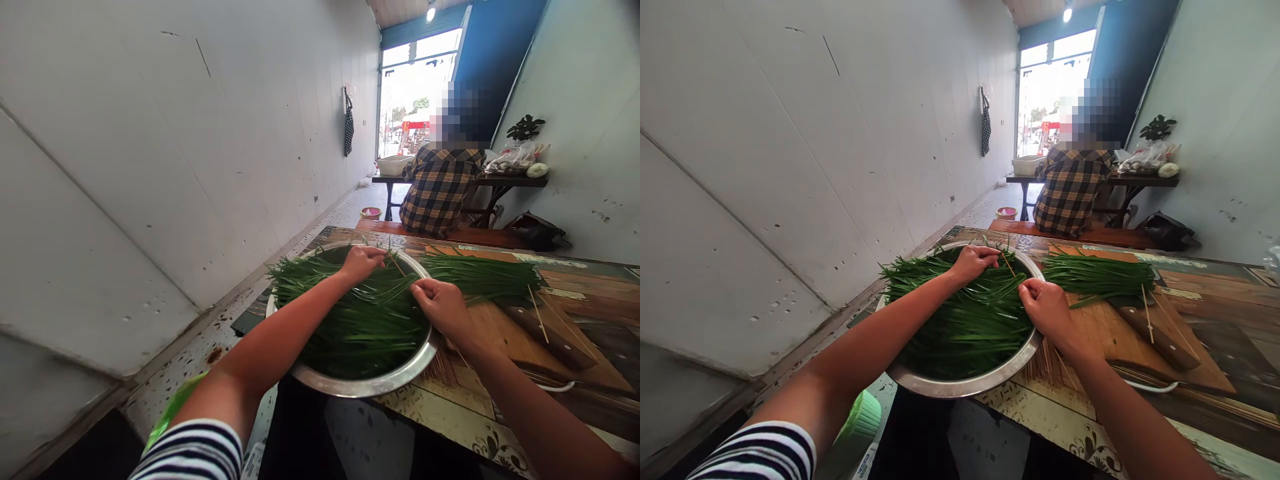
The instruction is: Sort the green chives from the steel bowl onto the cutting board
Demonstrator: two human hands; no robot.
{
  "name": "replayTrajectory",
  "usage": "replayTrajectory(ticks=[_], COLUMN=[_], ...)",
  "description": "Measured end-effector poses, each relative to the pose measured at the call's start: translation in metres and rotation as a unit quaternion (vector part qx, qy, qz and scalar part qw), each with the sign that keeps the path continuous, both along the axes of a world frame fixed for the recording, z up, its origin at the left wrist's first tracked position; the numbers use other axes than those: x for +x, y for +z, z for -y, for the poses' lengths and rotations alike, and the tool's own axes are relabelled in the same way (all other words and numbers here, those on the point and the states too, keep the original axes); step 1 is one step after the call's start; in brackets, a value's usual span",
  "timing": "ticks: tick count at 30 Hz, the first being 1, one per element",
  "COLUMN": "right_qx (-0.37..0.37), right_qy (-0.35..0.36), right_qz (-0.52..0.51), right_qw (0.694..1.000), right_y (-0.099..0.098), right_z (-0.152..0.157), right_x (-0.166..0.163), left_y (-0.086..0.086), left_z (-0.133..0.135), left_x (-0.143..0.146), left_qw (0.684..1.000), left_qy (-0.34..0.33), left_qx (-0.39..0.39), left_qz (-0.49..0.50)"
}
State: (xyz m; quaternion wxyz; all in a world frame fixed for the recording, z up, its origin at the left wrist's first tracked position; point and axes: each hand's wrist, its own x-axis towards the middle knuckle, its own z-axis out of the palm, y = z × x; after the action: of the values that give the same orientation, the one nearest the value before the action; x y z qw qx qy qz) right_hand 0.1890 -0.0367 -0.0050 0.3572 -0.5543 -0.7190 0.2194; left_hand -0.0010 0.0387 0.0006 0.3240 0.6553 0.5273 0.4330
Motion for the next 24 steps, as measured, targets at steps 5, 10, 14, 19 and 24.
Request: replayTrajectory(ticks=[5, 10, 14, 19, 24], right_qx=[0.001, 0.011, 0.01, 0.011, 0.017], right_qy=[0.0, -0.012, -0.016, -0.018, -0.018], right_qz=[-0.003, -0.014, -0.021, -0.017, -0.013], right_qw=[1.0, 1.0, 1.0, 1.0, 1.0], right_y=[0.001, 0.001, -0.001, 0.0, 0.002], right_z=[0.0, 0.0, -0.001, -0.001, 0.0], right_x=[-0.001, -0.001, -0.001, -0.001, -0.001], left_y=[-0.003, 0.017, 0.033, 0.01, -0.006], left_z=[0.0, 0.015, 0.015, -0.001, -0.002], left_x=[0.003, 0.003, -0.009, -0.015, -0.003], left_qw=[1.0, 0.986, 0.967, 0.933, 0.896], left_qy=[-0.011, -0.145, -0.197, -0.05, -0.02], left_qx=[-0.003, -0.011, 0.015, 0.057, 0.069], left_qz=[-0.017, -0.083, -0.164, -0.352, -0.438])
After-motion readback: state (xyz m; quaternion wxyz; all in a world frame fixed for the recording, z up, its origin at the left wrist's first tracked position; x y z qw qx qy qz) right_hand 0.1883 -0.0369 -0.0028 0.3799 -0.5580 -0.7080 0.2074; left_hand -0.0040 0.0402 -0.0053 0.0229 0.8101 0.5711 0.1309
